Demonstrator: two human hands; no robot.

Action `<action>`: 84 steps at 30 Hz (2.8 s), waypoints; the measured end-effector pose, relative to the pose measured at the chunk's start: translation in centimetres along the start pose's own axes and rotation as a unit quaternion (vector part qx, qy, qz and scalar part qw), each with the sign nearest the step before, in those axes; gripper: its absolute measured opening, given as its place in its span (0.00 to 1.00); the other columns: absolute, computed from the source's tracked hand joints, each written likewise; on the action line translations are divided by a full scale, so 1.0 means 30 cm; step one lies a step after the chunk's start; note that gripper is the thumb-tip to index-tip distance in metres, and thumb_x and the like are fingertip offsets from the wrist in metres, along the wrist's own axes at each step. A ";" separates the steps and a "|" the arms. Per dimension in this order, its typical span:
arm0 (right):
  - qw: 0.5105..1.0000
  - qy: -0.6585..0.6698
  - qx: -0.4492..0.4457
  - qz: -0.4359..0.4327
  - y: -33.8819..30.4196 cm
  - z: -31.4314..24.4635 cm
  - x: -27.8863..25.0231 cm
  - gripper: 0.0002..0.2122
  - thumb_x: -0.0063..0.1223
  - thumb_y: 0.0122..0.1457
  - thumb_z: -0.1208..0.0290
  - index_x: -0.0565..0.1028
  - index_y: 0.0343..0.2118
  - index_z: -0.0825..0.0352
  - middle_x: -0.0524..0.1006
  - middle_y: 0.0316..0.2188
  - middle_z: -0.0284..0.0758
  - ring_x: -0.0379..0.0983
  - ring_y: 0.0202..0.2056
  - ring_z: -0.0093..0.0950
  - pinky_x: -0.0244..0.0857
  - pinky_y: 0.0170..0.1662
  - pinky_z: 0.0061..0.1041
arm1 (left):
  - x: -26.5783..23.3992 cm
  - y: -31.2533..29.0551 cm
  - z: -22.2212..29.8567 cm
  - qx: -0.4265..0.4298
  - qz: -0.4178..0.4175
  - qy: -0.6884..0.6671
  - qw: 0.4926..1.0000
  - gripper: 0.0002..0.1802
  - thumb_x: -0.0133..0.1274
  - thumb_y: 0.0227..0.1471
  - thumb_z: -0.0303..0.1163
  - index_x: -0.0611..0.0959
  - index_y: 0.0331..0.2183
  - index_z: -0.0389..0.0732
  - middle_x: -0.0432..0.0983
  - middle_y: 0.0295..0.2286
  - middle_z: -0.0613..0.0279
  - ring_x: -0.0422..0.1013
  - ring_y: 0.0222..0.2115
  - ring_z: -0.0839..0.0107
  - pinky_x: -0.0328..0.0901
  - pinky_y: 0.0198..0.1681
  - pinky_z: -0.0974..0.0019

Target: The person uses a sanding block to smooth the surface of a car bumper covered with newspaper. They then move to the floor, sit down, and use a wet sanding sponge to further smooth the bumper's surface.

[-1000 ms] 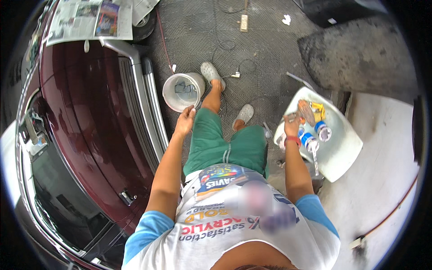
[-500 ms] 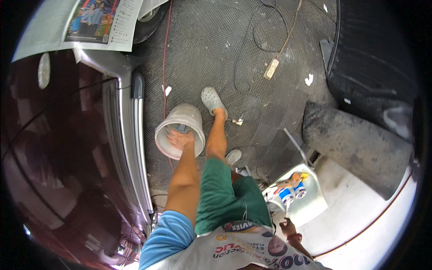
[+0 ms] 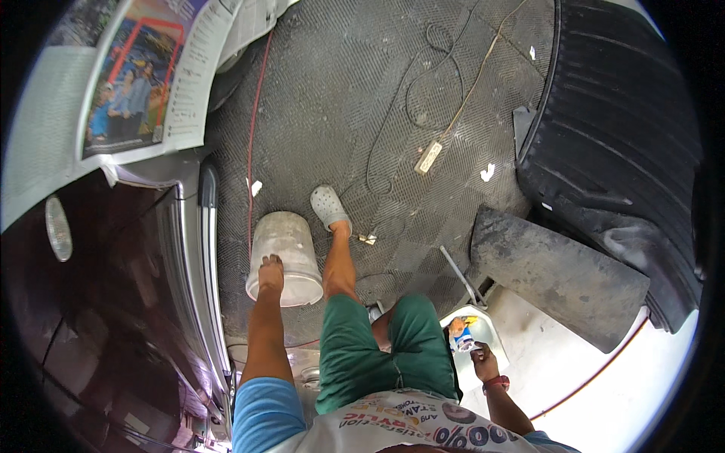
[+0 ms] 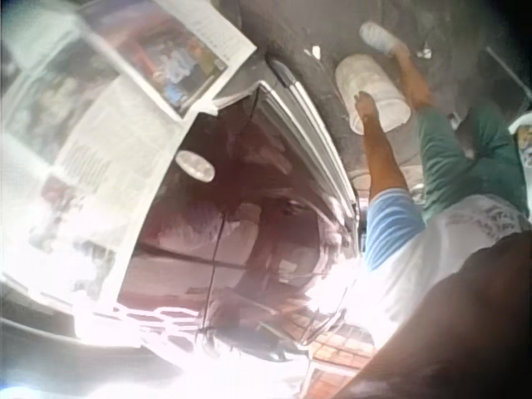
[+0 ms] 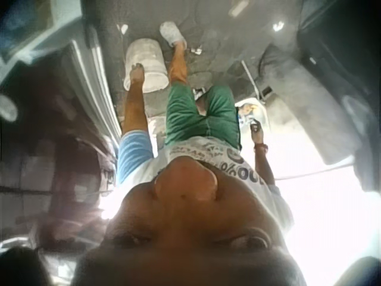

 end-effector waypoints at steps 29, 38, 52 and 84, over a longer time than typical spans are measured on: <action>0.950 0.108 -0.267 -0.117 1.038 -1.676 -1.000 0.35 0.58 0.65 0.44 0.73 0.60 0.74 0.81 0.50 0.51 0.80 0.52 0.41 0.74 0.52 0.39 | -2.571 0.297 0.495 -0.307 0.116 -0.532 0.780 0.40 0.61 0.44 0.41 0.79 0.59 0.35 0.75 0.56 0.36 0.72 0.59 0.49 0.65 0.65 0.56; 0.675 0.733 -0.015 -0.088 1.108 -2.348 -1.540 0.28 0.60 0.67 0.62 0.64 0.63 0.71 0.70 0.59 0.56 0.74 0.54 0.54 0.74 0.56 0.58 | -3.385 0.502 0.870 -0.140 0.146 -0.659 0.725 0.35 0.61 0.41 0.38 0.84 0.53 0.33 0.80 0.52 0.38 0.77 0.54 0.50 0.68 0.60 0.58; 0.593 0.771 0.184 0.143 1.441 -2.560 -2.310 0.26 0.51 0.62 0.71 0.66 0.63 0.71 0.66 0.63 0.52 0.69 0.59 0.52 0.74 0.56 0.61 | -4.453 1.000 0.407 0.264 0.097 -0.397 0.874 0.41 0.51 0.62 0.56 0.71 0.66 0.38 0.65 0.65 0.44 0.61 0.67 0.47 0.56 0.70 0.52; 0.861 0.461 0.145 0.161 2.322 -4.049 -3.510 0.11 0.63 0.49 0.79 0.75 0.32 0.82 0.79 0.29 0.52 0.76 0.21 0.45 0.77 0.24 0.49 | -4.886 1.438 -0.618 -0.203 0.201 -0.629 0.723 0.31 0.52 0.63 0.47 0.77 0.59 0.36 0.81 0.49 0.40 0.76 0.54 0.44 0.68 0.58 0.52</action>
Point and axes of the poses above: each hand's wrist, its own y-axis towards the middle knuckle, its own x-axis out of the palm, z = x × y, the point moved 1 cm from there along y, towards the middle knuckle
